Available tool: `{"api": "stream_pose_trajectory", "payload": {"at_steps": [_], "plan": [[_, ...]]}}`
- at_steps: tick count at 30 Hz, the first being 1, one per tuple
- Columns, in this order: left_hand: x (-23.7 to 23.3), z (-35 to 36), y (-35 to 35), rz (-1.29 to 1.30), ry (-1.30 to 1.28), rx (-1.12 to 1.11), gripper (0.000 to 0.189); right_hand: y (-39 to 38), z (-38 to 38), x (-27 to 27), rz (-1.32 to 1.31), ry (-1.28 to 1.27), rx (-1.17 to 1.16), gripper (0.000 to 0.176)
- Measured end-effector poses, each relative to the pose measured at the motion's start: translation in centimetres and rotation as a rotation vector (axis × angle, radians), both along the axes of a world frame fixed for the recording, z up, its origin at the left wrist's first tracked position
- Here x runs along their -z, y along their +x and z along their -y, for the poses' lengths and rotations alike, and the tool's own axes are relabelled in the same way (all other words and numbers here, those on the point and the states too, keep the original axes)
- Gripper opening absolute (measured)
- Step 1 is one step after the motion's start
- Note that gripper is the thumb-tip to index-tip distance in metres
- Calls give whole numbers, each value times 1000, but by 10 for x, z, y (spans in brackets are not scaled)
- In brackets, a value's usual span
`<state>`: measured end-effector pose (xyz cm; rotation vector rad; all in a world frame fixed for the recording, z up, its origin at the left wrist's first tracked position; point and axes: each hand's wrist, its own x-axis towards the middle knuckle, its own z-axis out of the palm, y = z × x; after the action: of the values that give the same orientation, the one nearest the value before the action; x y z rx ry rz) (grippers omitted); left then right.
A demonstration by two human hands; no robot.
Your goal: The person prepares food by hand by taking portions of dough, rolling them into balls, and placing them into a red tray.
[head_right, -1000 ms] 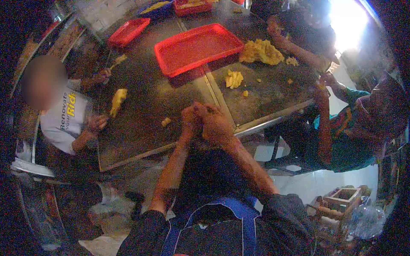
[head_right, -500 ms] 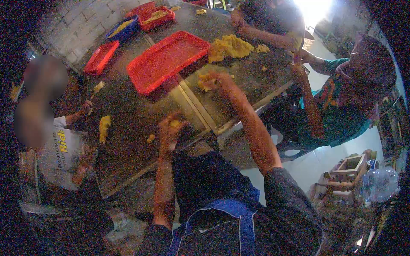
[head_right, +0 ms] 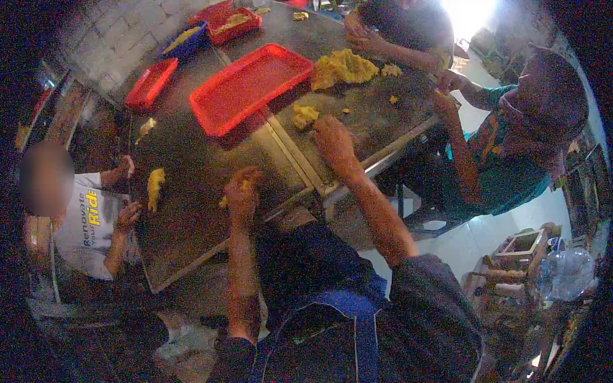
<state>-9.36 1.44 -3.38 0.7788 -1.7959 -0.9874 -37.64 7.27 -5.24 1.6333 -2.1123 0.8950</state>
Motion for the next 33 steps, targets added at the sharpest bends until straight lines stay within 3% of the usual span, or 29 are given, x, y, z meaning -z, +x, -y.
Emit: {"api": "stream_pose_trajectory", "payload": {"at_steps": [1,2,4,7,10,14,16,19,22,24,27,28,30,31,33], "plan": [[10,4,5,1,165,49,25,-5,-1,4,-3,-6,4,14],[14,4,4,-5,160,54,25,-16,-5,11,0,23,-28,18],[21,0,8,-325,366,208,28,-36,-13,13,13,60,-53,21],[14,-6,2,-397,606,96,34,-79,3,-8,49,212,68,16],[14,-1,6,-217,412,97,40,-79,6,11,97,40,28,16],[-7,-3,13,-312,533,147,46,-34,-43,-6,24,79,-77,15],[-16,-7,16,-76,391,42,48,-30,-57,-3,19,120,-156,17],[8,1,5,-261,454,11,47,-32,-57,-7,16,223,-36,25],[7,1,10,-201,508,12,44,-32,-47,13,-41,110,78,38],[4,-3,11,-190,442,-7,43,-35,-41,11,-112,383,45,44],[-3,-6,18,-173,417,-9,41,-18,-51,-33,0,555,82,47],[-7,-5,21,-171,450,0,39,-18,-53,-19,5,559,83,47],[-23,-10,25,-185,322,-8,39,-22,-57,14,-546,167,227,33],[-28,-11,28,-199,191,-18,39,-16,-61,9,-546,166,221,33],[-31,-9,34,-184,166,-13,40,-1,-75,-10,261,36,117,37]]}}
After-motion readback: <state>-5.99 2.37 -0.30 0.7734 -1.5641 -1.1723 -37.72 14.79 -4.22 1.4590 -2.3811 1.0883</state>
